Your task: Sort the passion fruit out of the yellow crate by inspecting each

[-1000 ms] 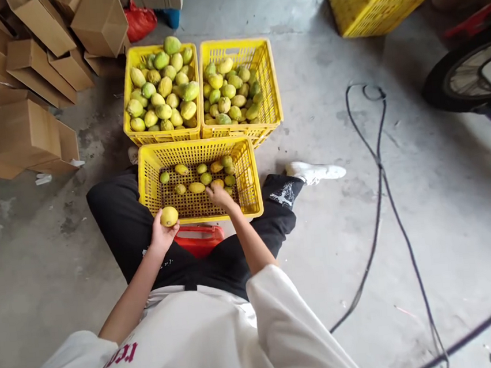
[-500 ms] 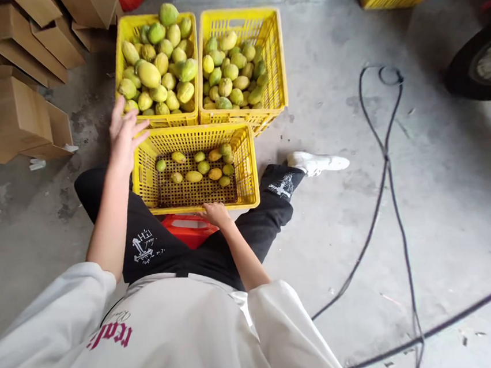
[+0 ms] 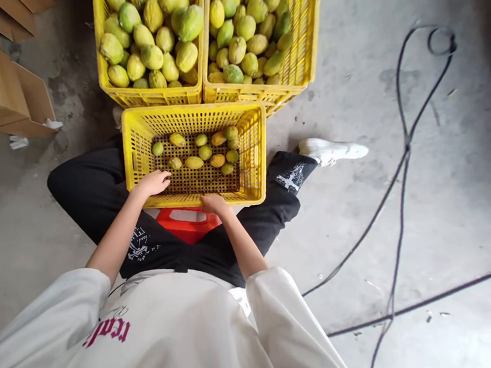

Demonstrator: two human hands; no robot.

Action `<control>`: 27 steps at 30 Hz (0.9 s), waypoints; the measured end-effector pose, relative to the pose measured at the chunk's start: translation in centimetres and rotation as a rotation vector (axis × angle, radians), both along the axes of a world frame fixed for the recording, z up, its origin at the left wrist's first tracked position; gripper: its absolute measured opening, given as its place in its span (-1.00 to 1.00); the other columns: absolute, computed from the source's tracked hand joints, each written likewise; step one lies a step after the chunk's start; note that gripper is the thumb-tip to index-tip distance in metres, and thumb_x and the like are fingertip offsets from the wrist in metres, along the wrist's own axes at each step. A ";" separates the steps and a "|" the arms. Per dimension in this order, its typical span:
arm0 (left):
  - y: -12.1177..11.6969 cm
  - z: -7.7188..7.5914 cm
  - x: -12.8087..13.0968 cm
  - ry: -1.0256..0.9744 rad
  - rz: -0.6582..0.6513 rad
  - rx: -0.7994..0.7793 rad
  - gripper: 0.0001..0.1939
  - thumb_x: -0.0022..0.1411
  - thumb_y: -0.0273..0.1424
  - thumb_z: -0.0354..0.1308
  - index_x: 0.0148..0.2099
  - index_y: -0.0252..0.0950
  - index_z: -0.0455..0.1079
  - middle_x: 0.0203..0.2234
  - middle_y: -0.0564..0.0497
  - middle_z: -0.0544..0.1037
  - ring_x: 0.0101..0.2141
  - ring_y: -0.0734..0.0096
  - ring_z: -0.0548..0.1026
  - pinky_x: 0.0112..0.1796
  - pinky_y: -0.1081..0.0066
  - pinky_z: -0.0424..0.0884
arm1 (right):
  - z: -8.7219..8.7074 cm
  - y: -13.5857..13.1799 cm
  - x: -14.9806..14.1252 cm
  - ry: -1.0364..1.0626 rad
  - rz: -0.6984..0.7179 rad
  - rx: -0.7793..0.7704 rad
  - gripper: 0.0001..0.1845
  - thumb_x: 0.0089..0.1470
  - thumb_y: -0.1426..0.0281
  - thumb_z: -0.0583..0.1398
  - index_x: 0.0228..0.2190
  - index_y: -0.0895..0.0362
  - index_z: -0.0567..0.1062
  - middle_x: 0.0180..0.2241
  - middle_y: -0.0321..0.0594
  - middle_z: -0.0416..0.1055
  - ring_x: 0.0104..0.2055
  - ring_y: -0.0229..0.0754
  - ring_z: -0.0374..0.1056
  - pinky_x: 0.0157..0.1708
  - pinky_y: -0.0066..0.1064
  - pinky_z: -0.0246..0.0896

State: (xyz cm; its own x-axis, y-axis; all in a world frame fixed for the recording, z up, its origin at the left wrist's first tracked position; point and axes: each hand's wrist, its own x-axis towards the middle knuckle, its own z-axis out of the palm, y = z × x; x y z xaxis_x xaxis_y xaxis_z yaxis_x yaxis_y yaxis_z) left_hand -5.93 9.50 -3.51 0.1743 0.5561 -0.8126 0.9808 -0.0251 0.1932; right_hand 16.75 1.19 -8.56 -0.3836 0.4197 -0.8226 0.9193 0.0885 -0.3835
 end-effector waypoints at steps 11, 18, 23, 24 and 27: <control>6.5 -6.3 -0.1 0.039 -0.057 -0.037 -0.34 0.43 -0.29 0.13 0.50 -0.35 0.30 0.42 -0.42 0.37 0.36 -0.32 0.39 0.34 -0.07 0.32 | -4.2 3.0 1.8 0.152 -0.357 -0.050 -0.51 0.53 0.36 0.08 0.36 0.18 0.46 0.28 0.03 0.54 0.30 0.00 0.52 0.29 -0.25 0.39; 10.9 -10.7 1.0 -0.014 -0.098 0.066 -0.15 0.39 -0.45 0.09 0.63 -0.50 -0.02 0.60 -0.43 -0.04 0.53 -0.37 0.06 0.49 -0.17 0.00 | -8.4 7.7 0.0 0.053 -0.424 0.082 -0.46 0.39 0.49 0.10 0.32 0.36 0.44 0.30 0.27 0.47 0.33 0.22 0.44 0.29 -0.11 0.38; 13.4 -14.3 2.2 -0.041 -0.024 0.092 -0.20 0.43 -0.51 0.00 0.65 -0.39 -0.03 0.63 -0.27 -0.07 0.59 -0.10 -0.06 0.53 -0.04 -0.12 | -11.9 10.3 -2.7 0.060 -0.390 0.131 -0.26 0.34 0.51 0.09 0.49 0.31 0.19 0.53 0.31 0.07 0.27 0.28 0.48 0.19 -0.02 0.47; 13.8 -14.9 2.4 -0.073 -0.047 0.096 -0.22 0.45 -0.53 -0.05 0.65 -0.35 0.00 0.63 -0.22 -0.05 0.59 -0.02 -0.09 0.53 -0.01 -0.16 | -12.7 10.5 -3.1 0.058 -0.382 0.128 -0.22 0.32 0.52 0.12 0.51 0.27 0.17 0.55 0.28 0.01 0.24 0.28 0.50 0.16 -0.01 0.50; 14.5 -16.6 2.9 -0.131 -0.132 0.085 -0.25 0.46 -0.59 -0.22 0.63 -0.27 0.08 0.61 -0.16 0.06 0.58 0.05 -0.04 0.51 -0.03 -0.16 | -15.3 10.8 -3.9 0.059 -0.390 0.126 -0.21 0.31 0.55 0.12 0.52 0.16 0.18 0.55 0.26 0.03 0.15 0.23 0.56 0.12 0.00 0.53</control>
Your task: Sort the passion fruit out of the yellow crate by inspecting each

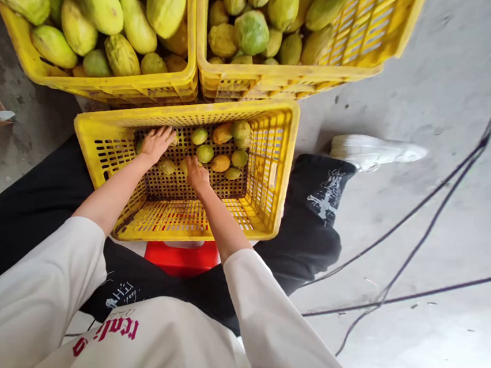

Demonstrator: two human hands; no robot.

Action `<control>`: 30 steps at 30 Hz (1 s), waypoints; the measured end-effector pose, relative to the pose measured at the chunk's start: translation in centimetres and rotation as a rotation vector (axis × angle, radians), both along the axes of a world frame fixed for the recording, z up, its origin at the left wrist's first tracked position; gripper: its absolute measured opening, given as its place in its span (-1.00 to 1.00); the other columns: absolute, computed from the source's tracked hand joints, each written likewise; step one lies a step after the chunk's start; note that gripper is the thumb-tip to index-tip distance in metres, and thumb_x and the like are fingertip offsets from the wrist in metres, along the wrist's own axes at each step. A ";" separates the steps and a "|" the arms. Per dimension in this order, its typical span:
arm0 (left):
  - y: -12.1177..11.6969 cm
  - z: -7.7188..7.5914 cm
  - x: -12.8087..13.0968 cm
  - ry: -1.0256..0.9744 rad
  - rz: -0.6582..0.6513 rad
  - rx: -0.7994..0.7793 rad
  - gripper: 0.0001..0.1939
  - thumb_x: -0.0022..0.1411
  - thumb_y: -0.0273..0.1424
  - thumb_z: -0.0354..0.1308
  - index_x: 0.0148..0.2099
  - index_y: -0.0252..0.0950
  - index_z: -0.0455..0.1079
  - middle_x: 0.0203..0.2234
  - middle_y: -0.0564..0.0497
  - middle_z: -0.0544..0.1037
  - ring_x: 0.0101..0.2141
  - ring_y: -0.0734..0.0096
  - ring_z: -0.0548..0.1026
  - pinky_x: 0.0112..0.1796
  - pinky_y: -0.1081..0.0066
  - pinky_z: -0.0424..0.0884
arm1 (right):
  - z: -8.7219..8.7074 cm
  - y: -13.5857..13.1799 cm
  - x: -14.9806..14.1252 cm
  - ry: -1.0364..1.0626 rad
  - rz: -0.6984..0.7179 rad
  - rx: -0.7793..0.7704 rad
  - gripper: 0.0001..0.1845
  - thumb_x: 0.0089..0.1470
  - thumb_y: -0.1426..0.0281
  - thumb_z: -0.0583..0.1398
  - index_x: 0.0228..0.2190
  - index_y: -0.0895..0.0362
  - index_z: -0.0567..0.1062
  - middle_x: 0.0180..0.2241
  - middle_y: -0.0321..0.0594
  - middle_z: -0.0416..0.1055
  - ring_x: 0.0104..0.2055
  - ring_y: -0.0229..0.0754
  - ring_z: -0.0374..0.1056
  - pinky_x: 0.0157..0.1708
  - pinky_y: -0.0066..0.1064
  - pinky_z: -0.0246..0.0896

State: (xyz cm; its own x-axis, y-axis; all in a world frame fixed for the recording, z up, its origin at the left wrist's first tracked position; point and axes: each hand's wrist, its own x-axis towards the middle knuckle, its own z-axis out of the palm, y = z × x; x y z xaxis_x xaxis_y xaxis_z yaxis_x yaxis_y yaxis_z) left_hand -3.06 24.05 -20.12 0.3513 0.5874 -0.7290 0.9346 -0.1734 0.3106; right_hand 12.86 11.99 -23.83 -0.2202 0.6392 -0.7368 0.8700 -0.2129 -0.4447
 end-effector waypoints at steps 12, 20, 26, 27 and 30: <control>-1.1 -2.4 0.2 0.034 0.237 0.004 -0.40 0.36 -0.32 0.26 0.39 -0.32 0.32 0.35 -0.41 0.39 0.41 -0.35 0.27 0.37 -0.13 0.21 | -0.5 -1.1 0.9 0.026 -0.059 0.046 -0.36 0.34 0.13 0.28 0.26 0.25 0.34 0.30 0.35 0.34 0.13 0.28 0.53 0.09 0.01 0.52; -0.4 4.0 -0.2 -0.178 0.612 -0.116 -0.14 -0.19 -0.52 0.56 0.19 -0.20 0.34 0.15 -0.15 0.50 0.28 -0.13 0.42 0.30 0.06 0.34 | 3.9 -5.1 2.8 0.563 -0.765 -0.061 -0.12 -0.12 0.10 0.50 0.09 0.11 0.24 0.20 0.17 0.44 0.23 0.13 0.46 0.25 -0.07 0.41; -3.7 12.7 1.5 -0.598 0.917 -0.309 -0.30 -0.14 -0.53 0.50 0.08 -0.19 0.40 -0.09 -0.05 0.62 0.03 0.06 0.63 0.00 0.18 0.57 | 9.5 -7.2 3.2 1.051 -1.074 -0.174 -0.06 -0.26 0.00 0.50 0.08 0.03 0.30 0.12 -0.04 0.52 0.19 0.06 0.51 0.23 -0.11 0.46; -5.0 14.1 1.5 -0.667 0.977 -0.338 -0.35 -0.10 -0.52 0.50 0.06 -0.20 0.41 -0.12 -0.04 0.63 -0.05 0.11 0.67 -0.06 0.21 0.60 | 10.5 -7.7 3.3 1.131 -1.088 -0.213 -0.08 -0.24 -0.02 0.50 0.07 0.02 0.32 0.10 -0.06 0.55 0.16 0.06 0.54 0.21 -0.09 0.48; -9.5 17.5 1.0 -0.864 1.109 -0.414 -0.53 0.02 -0.46 0.47 -0.02 -0.25 0.44 -0.20 -0.06 0.67 -0.27 0.24 0.69 -0.25 0.32 0.62 | 13.1 -9.2 3.6 1.307 -1.072 -0.283 -0.11 -0.22 -0.10 0.50 0.03 0.05 0.37 0.06 -0.01 0.60 0.07 0.13 0.61 0.15 -0.02 0.55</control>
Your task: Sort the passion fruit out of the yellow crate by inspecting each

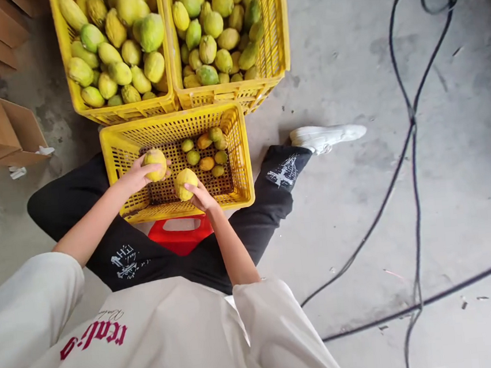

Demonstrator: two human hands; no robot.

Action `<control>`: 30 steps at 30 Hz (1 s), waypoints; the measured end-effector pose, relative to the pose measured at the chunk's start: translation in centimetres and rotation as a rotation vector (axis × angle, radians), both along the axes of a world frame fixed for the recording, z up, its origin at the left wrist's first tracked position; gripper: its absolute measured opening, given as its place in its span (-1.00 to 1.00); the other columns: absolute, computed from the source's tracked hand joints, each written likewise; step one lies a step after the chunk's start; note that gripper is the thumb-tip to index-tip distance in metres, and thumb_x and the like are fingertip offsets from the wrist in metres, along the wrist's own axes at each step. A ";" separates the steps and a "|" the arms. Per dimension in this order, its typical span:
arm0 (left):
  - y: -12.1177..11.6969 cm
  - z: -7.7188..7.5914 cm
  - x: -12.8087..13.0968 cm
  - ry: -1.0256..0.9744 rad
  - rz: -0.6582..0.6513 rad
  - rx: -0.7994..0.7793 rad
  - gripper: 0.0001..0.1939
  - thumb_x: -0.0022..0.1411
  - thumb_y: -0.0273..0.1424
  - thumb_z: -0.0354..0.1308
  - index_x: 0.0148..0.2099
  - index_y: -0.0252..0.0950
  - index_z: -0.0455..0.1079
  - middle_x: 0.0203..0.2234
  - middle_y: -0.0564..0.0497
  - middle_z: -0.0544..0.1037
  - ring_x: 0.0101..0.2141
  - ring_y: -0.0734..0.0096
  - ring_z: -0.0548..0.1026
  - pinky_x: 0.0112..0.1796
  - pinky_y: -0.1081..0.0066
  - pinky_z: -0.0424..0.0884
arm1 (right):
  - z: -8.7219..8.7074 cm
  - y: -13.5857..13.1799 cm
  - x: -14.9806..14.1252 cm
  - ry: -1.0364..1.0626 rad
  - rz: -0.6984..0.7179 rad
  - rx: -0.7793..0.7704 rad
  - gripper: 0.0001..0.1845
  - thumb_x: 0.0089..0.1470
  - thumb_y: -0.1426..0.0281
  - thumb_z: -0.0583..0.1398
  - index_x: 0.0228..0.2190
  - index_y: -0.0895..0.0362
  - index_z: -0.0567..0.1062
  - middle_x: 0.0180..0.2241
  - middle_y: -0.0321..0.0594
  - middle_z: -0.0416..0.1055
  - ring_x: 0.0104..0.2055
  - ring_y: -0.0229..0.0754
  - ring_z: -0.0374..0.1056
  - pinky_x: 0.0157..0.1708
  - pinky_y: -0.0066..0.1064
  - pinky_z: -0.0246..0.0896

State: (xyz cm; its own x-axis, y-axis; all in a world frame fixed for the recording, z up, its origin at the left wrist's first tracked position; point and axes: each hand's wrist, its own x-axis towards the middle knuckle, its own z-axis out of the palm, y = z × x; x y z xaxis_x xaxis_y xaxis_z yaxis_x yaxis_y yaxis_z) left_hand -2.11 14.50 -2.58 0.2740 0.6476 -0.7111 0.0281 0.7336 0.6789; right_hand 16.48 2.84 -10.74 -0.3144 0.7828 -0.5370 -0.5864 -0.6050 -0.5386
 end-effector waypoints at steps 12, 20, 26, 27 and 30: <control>-11.4 6.0 -2.5 -0.244 0.400 -0.108 -0.69 0.36 -0.28 0.24 0.11 -0.22 0.50 -0.19 -0.13 0.70 -0.01 -0.10 0.73 -0.01 0.00 0.66 | 7.0 -2.7 -1.2 -0.214 0.096 0.003 -0.34 0.35 -0.05 -0.17 0.15 0.08 0.39 0.07 0.03 0.62 0.24 0.16 0.52 0.07 -0.05 0.59; -13.2 3.1 -3.3 -0.453 0.216 0.257 -0.22 -0.08 -0.03 0.63 0.13 -0.24 0.51 -0.15 -0.09 0.70 -0.17 0.13 0.72 -0.27 0.36 0.62 | 7.5 -5.5 -2.3 0.188 -0.200 -0.102 -0.59 0.18 0.06 0.32 -0.09 0.07 0.51 -0.22 -0.10 0.67 0.04 0.10 0.62 -0.03 -0.04 0.67; -13.3 1.6 -3.6 -0.517 0.219 0.213 -0.45 0.11 -0.02 0.50 -0.02 -0.29 0.54 -0.30 -0.07 0.70 -0.40 0.30 0.66 -0.42 0.42 0.54 | 7.7 -6.3 -3.1 0.225 -0.178 -0.080 -0.57 0.16 0.03 0.33 -0.09 0.07 0.54 -0.13 -0.12 0.67 0.01 0.04 0.64 -0.20 -0.21 0.70; -13.2 1.7 -3.5 -0.525 0.231 0.177 -0.46 0.17 0.01 0.42 0.01 -0.30 0.54 -0.28 -0.10 0.70 -0.35 0.23 0.68 -0.38 0.37 0.57 | 7.9 -6.4 -3.1 0.233 -0.203 -0.084 -0.57 0.16 0.02 0.31 -0.10 0.08 0.54 -0.13 -0.10 0.67 0.03 0.06 0.64 -0.18 -0.17 0.70; -12.8 2.4 -3.3 -0.541 0.300 0.070 -0.46 0.37 -0.03 0.12 0.16 -0.33 0.50 -0.13 -0.20 0.72 -0.07 -0.03 0.72 -0.16 0.17 0.67 | 8.3 -6.5 -3.0 0.282 -0.271 -0.103 -0.57 0.21 0.02 0.19 -0.12 0.09 0.54 -0.10 -0.02 0.67 0.12 0.14 0.59 -0.04 0.02 0.67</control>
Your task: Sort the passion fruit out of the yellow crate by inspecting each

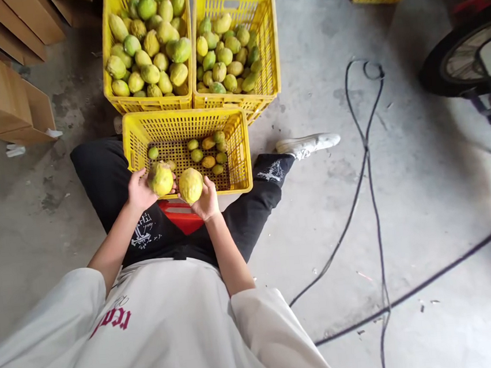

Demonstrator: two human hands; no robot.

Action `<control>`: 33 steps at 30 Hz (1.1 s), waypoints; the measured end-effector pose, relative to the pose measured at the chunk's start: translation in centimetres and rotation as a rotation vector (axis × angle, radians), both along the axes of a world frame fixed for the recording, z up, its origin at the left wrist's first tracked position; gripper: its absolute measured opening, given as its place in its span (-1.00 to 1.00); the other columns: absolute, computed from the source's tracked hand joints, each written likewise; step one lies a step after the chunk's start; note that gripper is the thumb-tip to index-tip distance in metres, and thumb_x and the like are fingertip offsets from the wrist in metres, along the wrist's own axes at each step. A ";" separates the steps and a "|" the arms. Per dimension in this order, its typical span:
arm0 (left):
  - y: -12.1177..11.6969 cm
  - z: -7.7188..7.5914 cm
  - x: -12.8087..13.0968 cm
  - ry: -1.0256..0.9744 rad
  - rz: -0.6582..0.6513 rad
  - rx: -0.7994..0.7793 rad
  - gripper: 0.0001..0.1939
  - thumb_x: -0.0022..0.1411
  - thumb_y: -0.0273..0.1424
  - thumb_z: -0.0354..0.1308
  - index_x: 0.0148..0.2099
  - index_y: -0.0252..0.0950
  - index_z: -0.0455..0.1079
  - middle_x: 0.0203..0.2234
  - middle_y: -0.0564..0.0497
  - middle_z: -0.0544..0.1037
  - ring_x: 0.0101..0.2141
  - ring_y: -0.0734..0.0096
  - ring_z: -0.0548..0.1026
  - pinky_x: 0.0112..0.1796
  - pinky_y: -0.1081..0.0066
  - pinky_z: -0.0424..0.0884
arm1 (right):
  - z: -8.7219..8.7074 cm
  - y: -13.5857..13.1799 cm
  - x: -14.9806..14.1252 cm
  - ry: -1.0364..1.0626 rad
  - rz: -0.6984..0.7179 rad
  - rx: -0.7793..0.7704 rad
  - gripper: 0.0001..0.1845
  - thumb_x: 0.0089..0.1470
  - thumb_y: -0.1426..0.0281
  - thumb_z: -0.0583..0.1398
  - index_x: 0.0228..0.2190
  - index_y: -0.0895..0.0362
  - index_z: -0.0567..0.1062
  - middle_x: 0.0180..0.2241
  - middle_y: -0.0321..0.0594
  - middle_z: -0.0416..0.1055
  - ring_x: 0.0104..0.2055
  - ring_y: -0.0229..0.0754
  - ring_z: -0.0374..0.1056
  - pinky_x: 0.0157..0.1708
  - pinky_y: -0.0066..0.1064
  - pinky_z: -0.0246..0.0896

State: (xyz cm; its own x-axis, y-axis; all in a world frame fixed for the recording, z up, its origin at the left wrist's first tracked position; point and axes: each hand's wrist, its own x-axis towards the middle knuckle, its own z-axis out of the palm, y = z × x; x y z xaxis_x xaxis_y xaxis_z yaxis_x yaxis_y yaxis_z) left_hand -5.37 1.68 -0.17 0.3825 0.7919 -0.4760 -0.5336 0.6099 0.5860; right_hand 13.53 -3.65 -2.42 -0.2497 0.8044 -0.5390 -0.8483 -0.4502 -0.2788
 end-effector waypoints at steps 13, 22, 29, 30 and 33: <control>-0.1 0.5 0.1 0.056 0.025 0.100 -0.32 0.19 -0.16 0.42 0.31 -0.20 0.43 -0.08 -0.12 0.71 -0.08 0.10 0.72 -0.24 0.36 0.63 | -0.8 -0.2 0.5 0.124 -0.006 -0.044 -0.58 0.20 0.09 0.25 0.03 0.00 0.49 -0.17 -0.19 0.61 -0.18 -0.12 0.54 -0.32 -0.32 0.61; 0.2 0.1 0.0 0.051 0.027 0.048 -0.48 0.24 -0.06 0.34 0.09 -0.30 0.53 -0.10 -0.20 0.73 -0.13 0.07 0.73 -0.44 0.44 0.56 | 0.9 0.2 -0.3 0.063 -0.015 -0.010 -0.50 0.18 0.11 0.09 0.07 0.03 0.49 0.07 -0.05 0.62 0.20 0.13 0.53 0.09 0.21 0.56; 0.7 1.6 -0.2 0.066 0.032 -0.115 -0.41 0.48 0.02 0.04 0.26 -0.30 0.47 -0.02 -0.24 0.72 0.02 -0.08 0.72 -0.17 0.15 0.73 | -0.5 0.6 0.0 0.149 -0.020 -0.108 -0.45 0.33 0.08 0.03 0.16 0.13 0.43 -0.03 -0.01 0.63 0.02 0.02 0.58 -0.08 -0.03 0.67; 0.6 1.5 -0.1 0.078 0.035 -0.125 -0.42 0.48 0.04 0.06 0.25 -0.29 0.48 -0.03 -0.23 0.71 0.02 -0.07 0.72 -0.16 0.15 0.74 | -0.7 0.6 0.1 0.165 -0.023 -0.118 -0.44 0.35 0.02 0.05 0.15 0.12 0.43 -0.07 -0.04 0.63 -0.06 -0.03 0.58 -0.18 -0.15 0.68; 0.5 1.1 -0.1 0.126 0.070 -0.110 -0.46 0.43 0.07 0.19 0.18 -0.24 0.48 -0.05 -0.17 0.71 -0.02 0.02 0.73 -0.20 0.25 0.74 | -1.1 0.6 0.3 0.204 -0.032 -0.099 -0.45 0.34 -0.08 0.11 0.09 0.05 0.45 -0.20 -0.16 0.61 -0.29 -0.16 0.51 -0.47 -0.42 0.58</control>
State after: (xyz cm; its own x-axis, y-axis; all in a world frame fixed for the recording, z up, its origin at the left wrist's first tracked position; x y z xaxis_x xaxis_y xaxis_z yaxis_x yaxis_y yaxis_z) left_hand -5.42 2.16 0.88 0.2600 0.7552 -0.6018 -0.5036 0.6378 0.5828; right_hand 13.87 -3.01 -3.49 -0.3372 0.7594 -0.5564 -0.8967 -0.4391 -0.0558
